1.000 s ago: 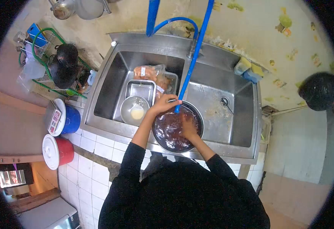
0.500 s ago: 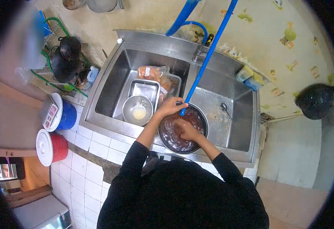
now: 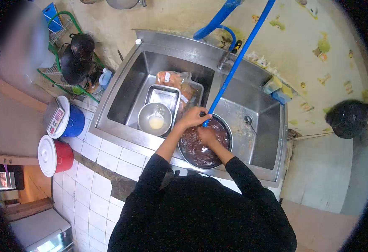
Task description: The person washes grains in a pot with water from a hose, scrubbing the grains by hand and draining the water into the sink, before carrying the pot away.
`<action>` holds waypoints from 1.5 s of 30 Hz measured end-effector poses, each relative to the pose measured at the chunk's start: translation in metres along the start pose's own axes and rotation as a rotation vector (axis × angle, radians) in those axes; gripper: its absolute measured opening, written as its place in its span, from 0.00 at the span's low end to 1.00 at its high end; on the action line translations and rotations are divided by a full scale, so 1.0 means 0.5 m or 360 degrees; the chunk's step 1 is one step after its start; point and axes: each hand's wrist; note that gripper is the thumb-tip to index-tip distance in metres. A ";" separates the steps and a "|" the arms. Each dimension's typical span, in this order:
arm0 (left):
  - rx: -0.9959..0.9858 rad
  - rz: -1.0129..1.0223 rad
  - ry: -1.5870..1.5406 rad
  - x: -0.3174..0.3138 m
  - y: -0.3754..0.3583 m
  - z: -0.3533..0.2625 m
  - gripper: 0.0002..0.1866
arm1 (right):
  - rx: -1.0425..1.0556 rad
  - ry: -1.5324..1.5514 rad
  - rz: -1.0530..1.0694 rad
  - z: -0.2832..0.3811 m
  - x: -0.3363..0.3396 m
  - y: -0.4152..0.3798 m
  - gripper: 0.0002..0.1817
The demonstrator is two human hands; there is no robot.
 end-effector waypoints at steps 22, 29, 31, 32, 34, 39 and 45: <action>0.0056 -0.0038 -0.0025 -0.006 -0.002 0.005 0.17 | 0.0129 -0.0376 -0.0053 0.063 0.027 -0.046 0.16; -0.0019 -0.0080 0.0042 -0.005 -0.002 0.005 0.17 | 0.0018 -0.0182 0.0002 -0.038 0.022 -0.007 0.32; 0.0003 -0.0106 0.0097 -0.001 -0.006 -0.006 0.18 | -0.0123 -0.0050 0.0363 -0.040 0.069 -0.023 0.36; 0.0059 -0.0067 0.0077 0.005 -0.010 -0.018 0.18 | 0.0102 0.0130 0.0446 -0.040 0.096 -0.044 0.37; 0.0111 -0.0025 0.0059 0.003 -0.007 -0.012 0.18 | 0.0425 0.0554 0.0513 -0.045 0.117 -0.075 0.39; 0.0068 -0.0096 0.0049 -0.002 -0.006 -0.007 0.18 | 0.0469 0.0794 0.0646 -0.065 0.052 -0.054 0.39; 0.0123 -0.0049 -0.0001 0.001 -0.006 -0.011 0.18 | 0.0427 0.1012 0.0616 -0.039 -0.031 0.006 0.48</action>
Point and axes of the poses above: each hand's wrist, its own y-axis towards the middle knuckle, its own x-axis out of the back of the hand, z = x × y, and after that the axes turned 8 degrees about z, right-handed
